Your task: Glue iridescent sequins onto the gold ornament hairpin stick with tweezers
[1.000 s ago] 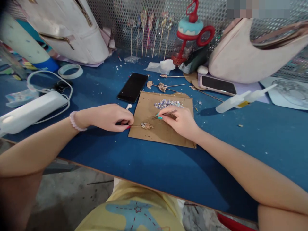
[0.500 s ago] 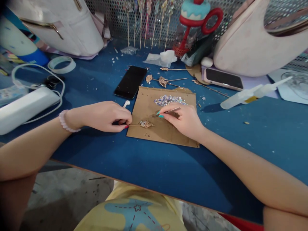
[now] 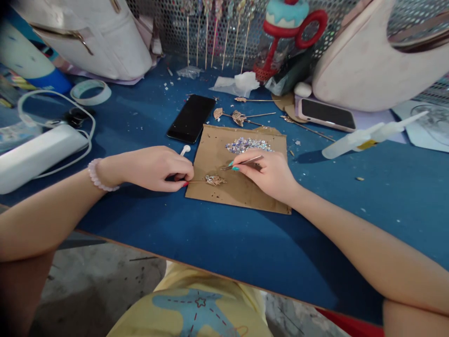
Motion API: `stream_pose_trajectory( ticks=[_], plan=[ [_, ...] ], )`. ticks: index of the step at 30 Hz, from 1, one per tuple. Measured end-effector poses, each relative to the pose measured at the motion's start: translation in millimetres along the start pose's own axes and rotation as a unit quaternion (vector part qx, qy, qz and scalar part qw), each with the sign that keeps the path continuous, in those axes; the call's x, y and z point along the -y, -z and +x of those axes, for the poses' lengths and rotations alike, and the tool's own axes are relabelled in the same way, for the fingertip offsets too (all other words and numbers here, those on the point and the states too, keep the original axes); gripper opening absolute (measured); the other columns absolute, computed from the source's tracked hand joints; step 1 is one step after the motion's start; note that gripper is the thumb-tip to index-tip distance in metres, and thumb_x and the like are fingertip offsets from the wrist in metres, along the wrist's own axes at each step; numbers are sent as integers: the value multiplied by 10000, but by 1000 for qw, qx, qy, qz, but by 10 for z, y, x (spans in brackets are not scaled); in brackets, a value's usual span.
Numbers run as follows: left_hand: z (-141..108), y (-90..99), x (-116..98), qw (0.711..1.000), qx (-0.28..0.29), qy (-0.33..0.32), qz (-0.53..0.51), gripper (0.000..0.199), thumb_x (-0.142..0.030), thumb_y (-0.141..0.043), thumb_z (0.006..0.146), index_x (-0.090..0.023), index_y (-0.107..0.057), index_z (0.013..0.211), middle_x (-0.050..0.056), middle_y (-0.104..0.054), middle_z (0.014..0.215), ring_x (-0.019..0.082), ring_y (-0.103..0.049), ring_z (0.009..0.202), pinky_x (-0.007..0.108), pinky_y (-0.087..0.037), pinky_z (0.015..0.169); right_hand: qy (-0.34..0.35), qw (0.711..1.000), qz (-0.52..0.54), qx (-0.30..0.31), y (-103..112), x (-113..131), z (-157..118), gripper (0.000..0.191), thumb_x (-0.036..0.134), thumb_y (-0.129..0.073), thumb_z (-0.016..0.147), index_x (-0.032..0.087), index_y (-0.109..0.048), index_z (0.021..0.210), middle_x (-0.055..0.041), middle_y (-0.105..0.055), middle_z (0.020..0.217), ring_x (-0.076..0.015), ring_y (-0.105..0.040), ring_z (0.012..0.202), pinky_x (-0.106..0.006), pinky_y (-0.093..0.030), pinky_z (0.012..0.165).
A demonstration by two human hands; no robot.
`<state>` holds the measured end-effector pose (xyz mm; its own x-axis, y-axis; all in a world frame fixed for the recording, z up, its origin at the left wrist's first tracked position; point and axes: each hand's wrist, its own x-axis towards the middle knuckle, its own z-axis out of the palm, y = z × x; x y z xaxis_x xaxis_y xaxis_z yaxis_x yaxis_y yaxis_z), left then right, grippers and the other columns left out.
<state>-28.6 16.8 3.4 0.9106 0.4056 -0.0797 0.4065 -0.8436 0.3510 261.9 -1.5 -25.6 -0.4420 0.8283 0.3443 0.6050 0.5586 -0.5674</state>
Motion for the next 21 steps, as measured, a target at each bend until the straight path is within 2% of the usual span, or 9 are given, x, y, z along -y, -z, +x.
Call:
stream_pose_trajectory(
  ticks=[9,21],
  plan=[
    [-5,-2,8,1000,4,-4,-2,132,-209,-493,842,-195,-503,711,-26,-561,678,94,-438,555,244,-324,582,7,1000,11,-10,8,26,-15,116,274,-604,872,284,-716,840,8,-753,910,-193,-706,841,-338,-558,792],
    [-6,-5,19,1000,1,-6,-7,137,-214,-502,834,-199,-510,698,-26,-556,663,95,-435,545,248,-317,577,22,1000,-2,-11,29,-11,-51,109,280,-591,878,273,-699,864,-7,-743,905,-195,-704,833,-340,-553,766]
  ],
)
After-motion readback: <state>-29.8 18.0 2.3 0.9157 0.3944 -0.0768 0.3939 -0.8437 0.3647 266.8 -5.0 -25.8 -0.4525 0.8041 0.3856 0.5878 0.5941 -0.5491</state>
